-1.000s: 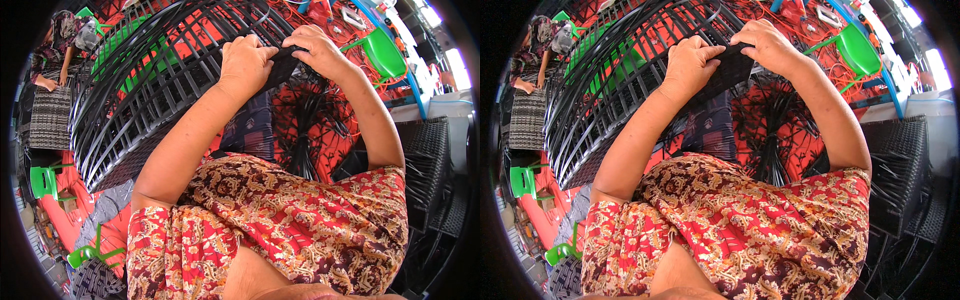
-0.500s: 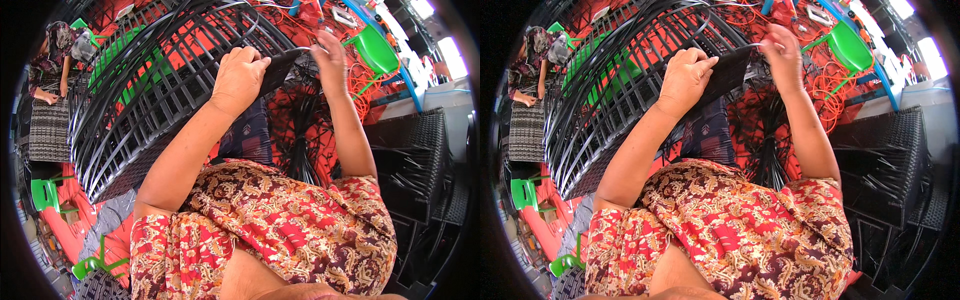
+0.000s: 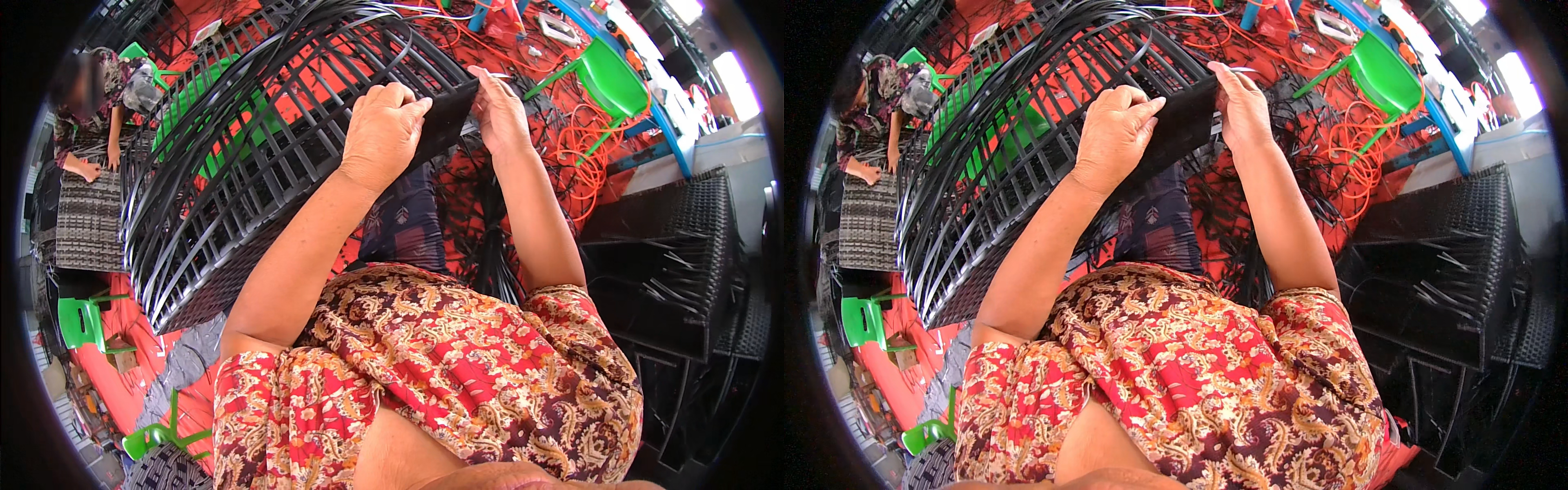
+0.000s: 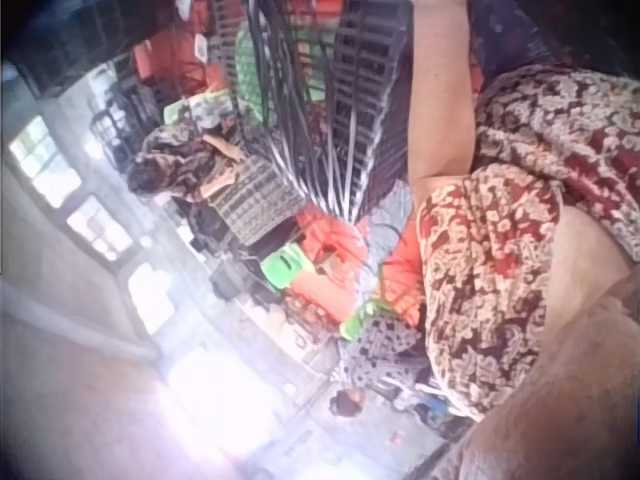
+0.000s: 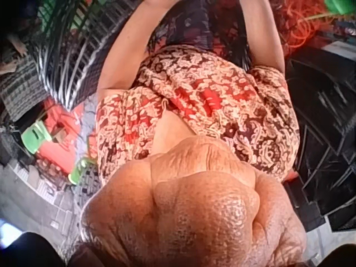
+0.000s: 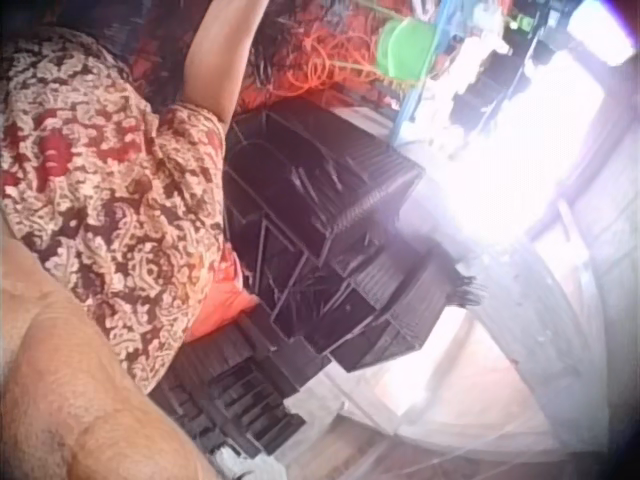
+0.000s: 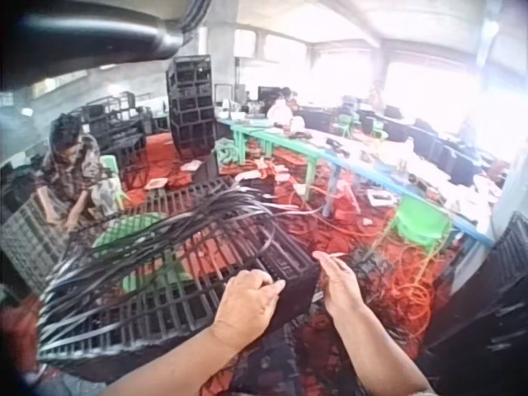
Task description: The person weaves a black plastic basket by hand, threading black plastic strips through the basket's frame. They repeatedly pull strips through openings, adjust tension, and rotate the basket to continue weaving around its circumference.
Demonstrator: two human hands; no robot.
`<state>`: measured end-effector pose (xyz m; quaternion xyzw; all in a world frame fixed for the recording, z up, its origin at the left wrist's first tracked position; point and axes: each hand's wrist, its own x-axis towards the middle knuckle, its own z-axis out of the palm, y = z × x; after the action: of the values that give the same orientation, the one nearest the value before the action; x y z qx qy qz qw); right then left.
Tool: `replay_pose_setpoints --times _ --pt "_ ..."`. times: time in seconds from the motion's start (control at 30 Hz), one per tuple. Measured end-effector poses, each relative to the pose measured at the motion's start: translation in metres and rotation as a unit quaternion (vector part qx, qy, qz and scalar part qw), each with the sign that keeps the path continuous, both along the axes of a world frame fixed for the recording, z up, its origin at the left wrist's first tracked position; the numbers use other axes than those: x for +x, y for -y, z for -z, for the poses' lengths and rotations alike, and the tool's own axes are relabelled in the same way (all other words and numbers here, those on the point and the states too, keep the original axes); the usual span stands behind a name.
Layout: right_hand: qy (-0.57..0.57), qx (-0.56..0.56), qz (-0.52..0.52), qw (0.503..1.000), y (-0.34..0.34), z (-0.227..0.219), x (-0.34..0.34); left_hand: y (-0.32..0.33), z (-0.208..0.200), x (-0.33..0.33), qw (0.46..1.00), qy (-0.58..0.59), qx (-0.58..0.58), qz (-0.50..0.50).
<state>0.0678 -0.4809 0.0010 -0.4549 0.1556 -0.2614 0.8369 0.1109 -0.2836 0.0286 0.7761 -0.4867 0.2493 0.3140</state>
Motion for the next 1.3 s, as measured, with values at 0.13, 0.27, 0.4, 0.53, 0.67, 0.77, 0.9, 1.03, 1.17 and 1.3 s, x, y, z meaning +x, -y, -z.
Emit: replay_pose_setpoints --times 0.13,0.27,0.4,0.53,0.67,0.77,0.9,1.03,1.17,1.3 --pt "0.057 0.04 0.014 0.997 0.0 0.008 -0.001 -0.001 0.002 0.0 1.0 -0.009 -0.01 0.011" --pt "0.071 0.035 0.018 0.997 0.002 0.016 -0.003 -0.002 0.001 -0.002 1.0 -0.012 -0.003 0.01" --pt "0.066 0.04 0.019 0.997 0.004 0.019 -0.001 0.0 0.003 0.001 1.0 -0.012 -0.012 0.018" --pt "0.061 0.08 -0.006 0.995 0.014 0.025 -0.004 0.0 0.002 -0.001 1.0 -0.007 -0.016 0.021" --pt "0.049 0.156 -0.04 0.986 0.023 0.035 -0.004 -0.001 0.0 -0.003 1.0 0.001 0.006 0.016" --pt "0.043 0.171 -0.046 0.983 0.021 0.033 -0.004 -0.001 0.002 0.0 1.0 -0.004 0.006 0.022" --pt "0.038 0.18 -0.047 0.982 0.023 0.026 -0.004 -0.002 0.001 0.001 0.999 -0.027 0.016 0.03" --pt "0.042 0.198 -0.038 0.979 0.023 0.019 -0.003 -0.003 -0.003 0.0 0.999 -0.035 0.015 0.028" --pt "0.052 0.214 -0.032 0.975 0.024 0.013 -0.002 -0.007 -0.01 -0.004 0.998 -0.053 0.034 0.03" --pt "0.067 0.223 -0.024 0.972 0.017 0.008 -0.003 -0.01 -0.015 -0.009 0.997 -0.066 0.037 0.029"
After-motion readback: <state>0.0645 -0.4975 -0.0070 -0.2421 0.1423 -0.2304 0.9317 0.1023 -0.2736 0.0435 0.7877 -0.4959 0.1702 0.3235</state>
